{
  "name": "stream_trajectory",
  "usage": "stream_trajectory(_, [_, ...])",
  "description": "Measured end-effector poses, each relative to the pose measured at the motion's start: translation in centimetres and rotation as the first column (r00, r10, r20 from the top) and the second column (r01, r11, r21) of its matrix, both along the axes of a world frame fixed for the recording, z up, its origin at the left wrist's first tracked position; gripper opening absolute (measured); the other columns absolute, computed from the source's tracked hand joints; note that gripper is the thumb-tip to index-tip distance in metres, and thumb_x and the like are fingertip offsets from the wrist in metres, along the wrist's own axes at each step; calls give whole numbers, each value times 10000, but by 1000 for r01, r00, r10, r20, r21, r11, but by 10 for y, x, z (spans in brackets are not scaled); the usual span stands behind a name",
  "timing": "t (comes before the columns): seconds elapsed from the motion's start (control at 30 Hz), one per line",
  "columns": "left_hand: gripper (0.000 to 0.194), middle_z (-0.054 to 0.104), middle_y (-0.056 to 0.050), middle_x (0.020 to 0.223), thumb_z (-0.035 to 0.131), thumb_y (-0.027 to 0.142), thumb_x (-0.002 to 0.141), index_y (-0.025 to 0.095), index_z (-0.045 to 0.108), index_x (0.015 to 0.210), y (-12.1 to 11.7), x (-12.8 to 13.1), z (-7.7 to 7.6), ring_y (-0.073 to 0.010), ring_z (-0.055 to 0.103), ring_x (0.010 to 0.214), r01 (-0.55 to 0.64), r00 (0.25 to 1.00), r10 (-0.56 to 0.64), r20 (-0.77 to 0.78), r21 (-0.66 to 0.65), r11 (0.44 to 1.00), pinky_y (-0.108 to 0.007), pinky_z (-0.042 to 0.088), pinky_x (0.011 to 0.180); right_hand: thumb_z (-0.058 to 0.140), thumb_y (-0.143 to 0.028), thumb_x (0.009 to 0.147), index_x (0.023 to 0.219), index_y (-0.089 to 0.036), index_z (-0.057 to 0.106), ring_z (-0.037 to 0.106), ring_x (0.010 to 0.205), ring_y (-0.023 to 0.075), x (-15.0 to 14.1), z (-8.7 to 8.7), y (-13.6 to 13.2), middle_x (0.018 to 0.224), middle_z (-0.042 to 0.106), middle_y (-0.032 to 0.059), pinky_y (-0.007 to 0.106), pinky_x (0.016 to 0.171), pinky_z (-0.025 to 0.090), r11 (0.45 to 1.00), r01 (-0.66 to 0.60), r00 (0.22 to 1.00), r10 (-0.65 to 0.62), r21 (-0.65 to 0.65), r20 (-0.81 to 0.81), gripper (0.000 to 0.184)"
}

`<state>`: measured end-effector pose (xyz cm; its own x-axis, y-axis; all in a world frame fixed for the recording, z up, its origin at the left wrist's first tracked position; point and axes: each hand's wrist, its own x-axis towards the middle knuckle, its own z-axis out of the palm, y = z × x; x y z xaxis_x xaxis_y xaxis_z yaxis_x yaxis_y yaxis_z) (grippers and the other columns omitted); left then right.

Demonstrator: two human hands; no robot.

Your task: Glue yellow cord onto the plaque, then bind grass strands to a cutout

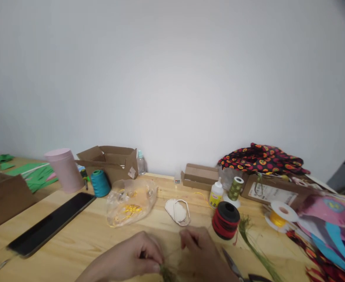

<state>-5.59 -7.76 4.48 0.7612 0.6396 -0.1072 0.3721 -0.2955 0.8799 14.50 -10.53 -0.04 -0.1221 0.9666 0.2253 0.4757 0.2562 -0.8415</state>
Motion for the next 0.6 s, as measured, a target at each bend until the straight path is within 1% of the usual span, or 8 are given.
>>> stream_trajectory(0.1, [275, 642, -37, 688, 532, 374, 751, 156, 697, 722, 14, 2, -2, -131, 544, 644, 80, 997, -80, 0, 77, 994, -196, 403, 590, 337, -359, 850, 560, -167, 558, 444, 515, 109, 15, 7, 11, 496, 471, -26, 216, 499, 316, 991, 41, 990, -57, 125, 128, 412])
stream_trajectory(0.17, [295, 649, -44, 702, 508, 372, 769, 147, 694, 728, 22, 6, 0, -133, 549, 651, 126, 992, -124, -21, 129, 984, -201, 406, 597, 343, -344, 850, 559, -166, 561, 460, 555, 117, 21, 10, 16, 546, 497, -8, 228, 544, 337, 980, 31, 984, -64, 197, 166, 405])
stream_trajectory(0.3, [266, 665, -49, 782, 501, 351, 778, 166, 693, 776, 29, 15, 11, -148, 576, 717, 228, 973, -213, -91, 197, 954, -211, 422, 648, 356, -331, 847, 828, -184, 626, 483, 912, 186, 18, 15, 16, 929, 566, 82, 319, 809, 351, 939, 9, 996, -39, 345, 83, 308])
stream_trajectory(0.37, [259, 671, -47, 791, 502, 350, 779, 175, 693, 793, 29, 18, 16, -150, 582, 730, 267, 962, -249, -108, 211, 940, -209, 424, 661, 349, -362, 852, 927, -187, 608, 482, 958, 181, 12, 16, 13, 984, 567, 82, 321, 846, 344, 964, -72, 993, 93, 257, -72, 321])
stream_trajectory(0.4, [260, 673, -45, 792, 501, 352, 780, 177, 692, 800, 30, 20, 18, -151, 585, 734, 286, 957, -267, -111, 209, 935, -211, 424, 666, 350, -397, 847, 900, -180, 613, 510, 900, 171, 9, 15, 12, 920, 585, 69, 303, 811, 368, 976, -143, 972, 169, 162, -162, 345])
stream_trajectory(0.47, [264, 678, -47, 812, 500, 359, 780, 179, 689, 820, 32, 23, 20, -159, 587, 752, 305, 952, -291, -97, 200, 931, -221, 426, 684, 360, -474, 820, 736, -157, 622, 521, 662, 134, 4, 12, 10, 675, 565, 15, 247, 643, 403, 961, -275, 918, 257, -18, -303, 419])
stream_trajectory(0.53, [271, 681, -53, 832, 503, 365, 778, 174, 688, 833, 36, 26, 20, -169, 587, 767, 295, 955, -289, -57, 179, 939, -237, 427, 697, 411, -515, 775, 577, -141, 585, 408, 481, 86, 3, 9, 10, 503, 444, -38, 200, 484, 333, 943, -315, 899, 260, -108, -353, 458])
stream_trajectory(0.6, [274, 682, -57, 825, 519, 370, 766, 164, 690, 826, 42, 27, 16, -177, 586, 768, 259, 966, -260, -16, 150, 954, -249, 429, 697, 495, -493, 728, 525, -133, 573, 326, 446, 66, 3, 7, 11, 463, 376, -59, 185, 439, 259, 957, -267, 911, 211, -116, -353, 421])
